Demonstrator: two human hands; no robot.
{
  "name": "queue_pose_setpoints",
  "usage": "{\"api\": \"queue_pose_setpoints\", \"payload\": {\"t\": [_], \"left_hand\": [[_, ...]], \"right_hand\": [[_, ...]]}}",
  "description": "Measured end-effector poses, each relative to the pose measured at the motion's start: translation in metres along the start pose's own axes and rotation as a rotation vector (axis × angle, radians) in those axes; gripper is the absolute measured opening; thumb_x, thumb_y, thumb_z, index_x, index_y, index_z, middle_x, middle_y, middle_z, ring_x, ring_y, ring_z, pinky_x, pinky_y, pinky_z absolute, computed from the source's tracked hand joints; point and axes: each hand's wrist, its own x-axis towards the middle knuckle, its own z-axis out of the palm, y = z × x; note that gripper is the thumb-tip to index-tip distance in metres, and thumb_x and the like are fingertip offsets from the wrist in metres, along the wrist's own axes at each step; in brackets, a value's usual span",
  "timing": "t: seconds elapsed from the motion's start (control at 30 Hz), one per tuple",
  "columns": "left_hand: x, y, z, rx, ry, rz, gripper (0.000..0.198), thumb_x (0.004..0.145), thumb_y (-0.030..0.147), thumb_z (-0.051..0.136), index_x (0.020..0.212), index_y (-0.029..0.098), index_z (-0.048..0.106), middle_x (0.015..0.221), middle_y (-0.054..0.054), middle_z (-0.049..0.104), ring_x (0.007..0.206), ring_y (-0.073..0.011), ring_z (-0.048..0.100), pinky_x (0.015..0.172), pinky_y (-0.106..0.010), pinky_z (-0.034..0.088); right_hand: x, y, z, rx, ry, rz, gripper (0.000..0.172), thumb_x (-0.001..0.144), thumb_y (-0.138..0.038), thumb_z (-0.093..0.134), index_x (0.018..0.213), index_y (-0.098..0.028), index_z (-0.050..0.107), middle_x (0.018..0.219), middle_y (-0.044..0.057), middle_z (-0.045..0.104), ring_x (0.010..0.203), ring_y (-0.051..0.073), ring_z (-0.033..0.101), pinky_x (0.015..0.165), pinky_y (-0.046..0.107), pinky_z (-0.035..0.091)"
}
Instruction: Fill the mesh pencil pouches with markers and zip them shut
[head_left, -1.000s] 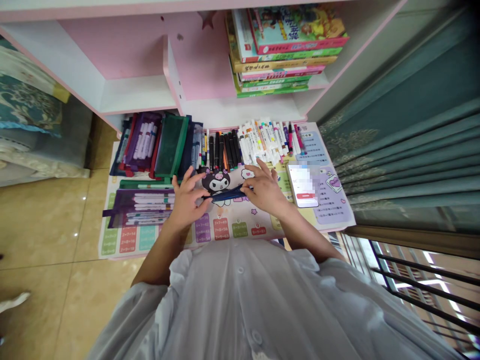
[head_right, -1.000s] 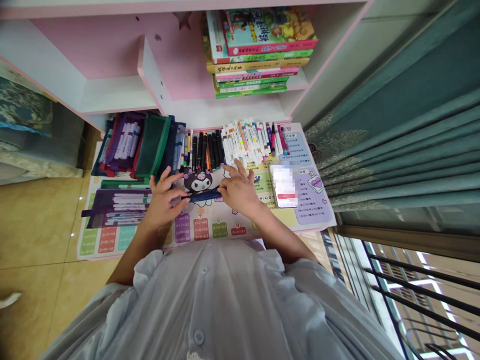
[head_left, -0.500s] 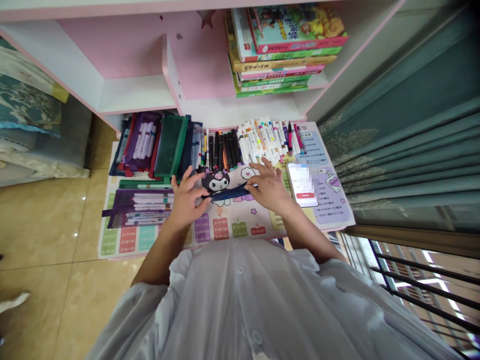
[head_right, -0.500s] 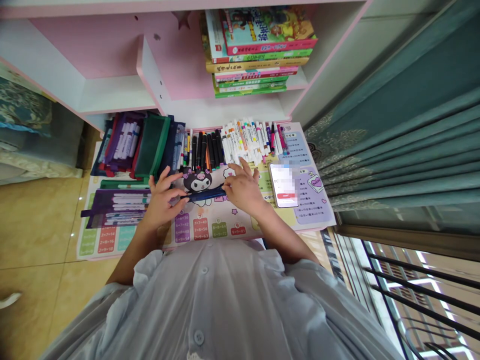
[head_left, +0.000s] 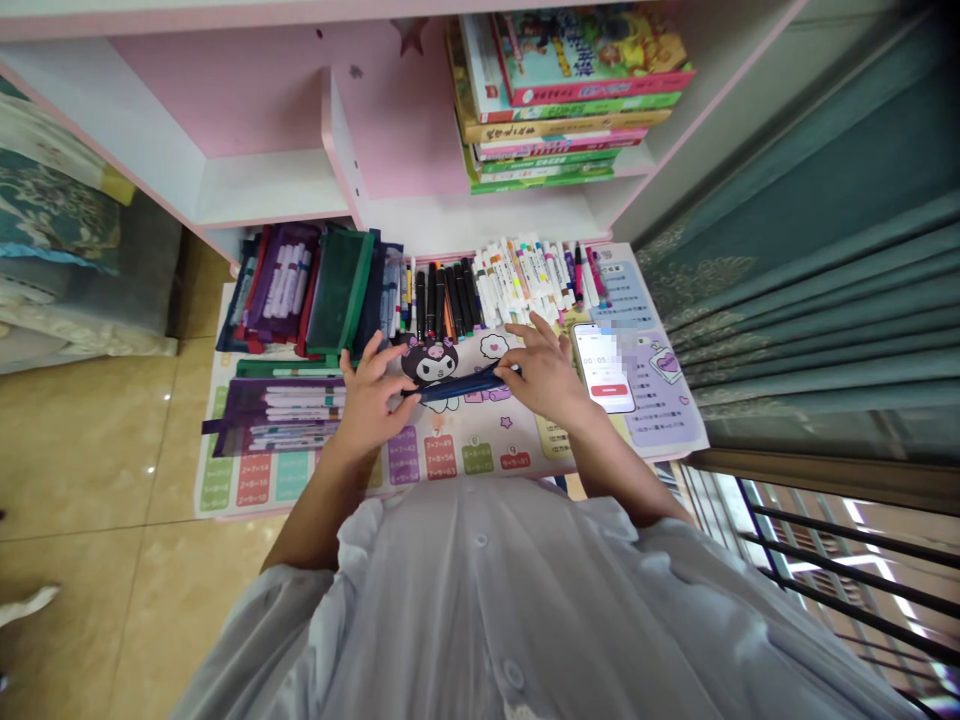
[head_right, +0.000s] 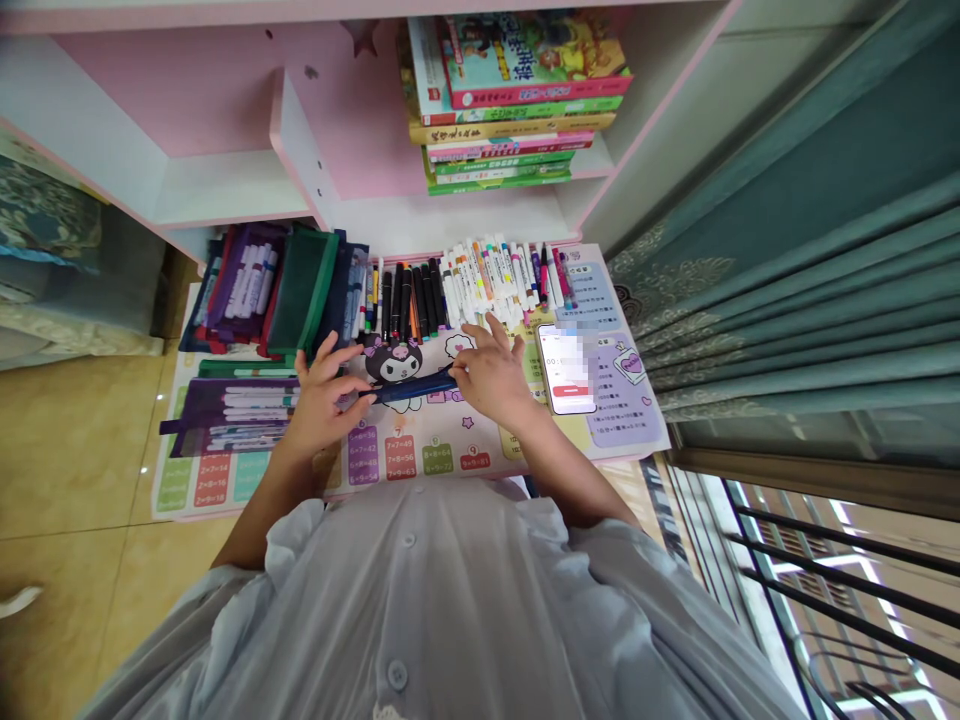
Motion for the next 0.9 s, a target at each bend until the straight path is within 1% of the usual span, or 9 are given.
{"api": "queue_pose_setpoints", "payload": {"t": [0.2,0.37,0.53,0.77,0.9], "left_hand": [[0.001,0.001,0.0,-0.003,0.017,-0.006,0.025,0.09,0.044,0.06,0.079,0.025,0.071,0.145,-0.005,0.059,0.153,-0.0361,0.03,0.122,-0.067,0.006],[0.001,0.001,0.0,-0.007,-0.005,-0.014,0.024,0.09,0.045,0.06,0.08,0.025,0.071,0.146,-0.006,0.058,0.153,-0.036,0.03,0.122,-0.067,0.005],[0.001,0.002,-0.001,-0.005,0.001,-0.018,0.024,0.09,0.044,0.06,0.08,0.025,0.071,0.146,-0.005,0.058,0.153,-0.0358,0.03,0.122,-0.066,0.004],[0.001,0.002,-0.001,0.012,0.007,-0.005,0.021,0.089,0.041,0.061,0.08,0.025,0.07,0.145,-0.006,0.059,0.153,-0.036,0.03,0.122,-0.067,0.007],[0.001,0.001,-0.001,0.018,0.004,-0.006,0.021,0.089,0.042,0.061,0.08,0.025,0.07,0.145,-0.006,0.059,0.153,-0.0359,0.03,0.122,-0.068,0.007]], "right_hand": [[0.0,0.005,0.002,-0.017,0.021,-0.004,0.015,0.087,-0.024,0.065,0.075,-0.021,0.074,0.152,0.008,0.055,0.155,0.043,0.025,0.114,0.083,0.019],[-0.001,0.007,0.003,-0.018,0.04,-0.021,0.017,0.088,-0.025,0.063,0.075,-0.022,0.074,0.151,0.008,0.056,0.154,0.043,0.026,0.114,0.083,0.019],[-0.001,0.007,0.0,-0.019,0.023,0.0,0.018,0.088,-0.025,0.062,0.075,-0.022,0.074,0.151,0.008,0.055,0.155,0.043,0.025,0.115,0.082,0.019],[-0.003,0.013,-0.001,-0.025,0.047,0.013,0.018,0.088,-0.026,0.062,0.075,-0.022,0.075,0.152,0.009,0.054,0.154,0.043,0.027,0.112,0.081,0.029],[-0.002,0.016,-0.001,-0.03,0.053,0.008,0.019,0.088,-0.027,0.062,0.075,-0.022,0.075,0.151,0.008,0.055,0.153,0.045,0.027,0.111,0.082,0.03]]}}
